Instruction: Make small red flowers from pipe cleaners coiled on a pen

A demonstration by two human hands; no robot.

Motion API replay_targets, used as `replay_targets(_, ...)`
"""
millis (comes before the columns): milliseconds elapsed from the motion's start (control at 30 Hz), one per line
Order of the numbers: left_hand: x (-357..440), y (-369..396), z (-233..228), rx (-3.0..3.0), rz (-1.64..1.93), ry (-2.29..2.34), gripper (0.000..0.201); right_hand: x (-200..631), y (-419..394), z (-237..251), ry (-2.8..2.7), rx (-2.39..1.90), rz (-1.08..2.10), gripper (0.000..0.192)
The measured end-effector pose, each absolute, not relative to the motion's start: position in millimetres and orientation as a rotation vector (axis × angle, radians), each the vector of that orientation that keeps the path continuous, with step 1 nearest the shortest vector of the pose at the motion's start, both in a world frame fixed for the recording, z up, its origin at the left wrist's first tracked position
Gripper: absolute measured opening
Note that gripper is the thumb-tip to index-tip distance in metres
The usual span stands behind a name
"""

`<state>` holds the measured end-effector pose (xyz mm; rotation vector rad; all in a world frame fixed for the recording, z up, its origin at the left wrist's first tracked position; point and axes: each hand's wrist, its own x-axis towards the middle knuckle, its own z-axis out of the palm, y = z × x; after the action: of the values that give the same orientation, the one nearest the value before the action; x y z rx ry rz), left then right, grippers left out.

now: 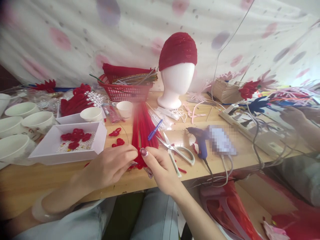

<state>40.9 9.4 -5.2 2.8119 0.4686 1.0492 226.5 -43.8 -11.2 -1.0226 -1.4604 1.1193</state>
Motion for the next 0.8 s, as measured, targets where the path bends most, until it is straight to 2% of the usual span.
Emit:
replay_targets(233,45,9,-3,3.114,1.184,0.423,0.024,219,-49,-10,-1.429,-1.088,1.050,0.050)
replay_targets(433,45,7,0,3.060,1.243,0.358,0.027,215,-52,-8,-1.552,-1.107,0.718,0.047)
replay_targets(633,45,3,-1,2.658,1.111,0.375,0.015,217,-52,-6,-1.665,-1.129,0.426,0.043)
replay_targets(800,46,-1,2,2.472,1.002,0.417,0.016,220,-51,-5,-1.679,-1.157,0.453,0.043)
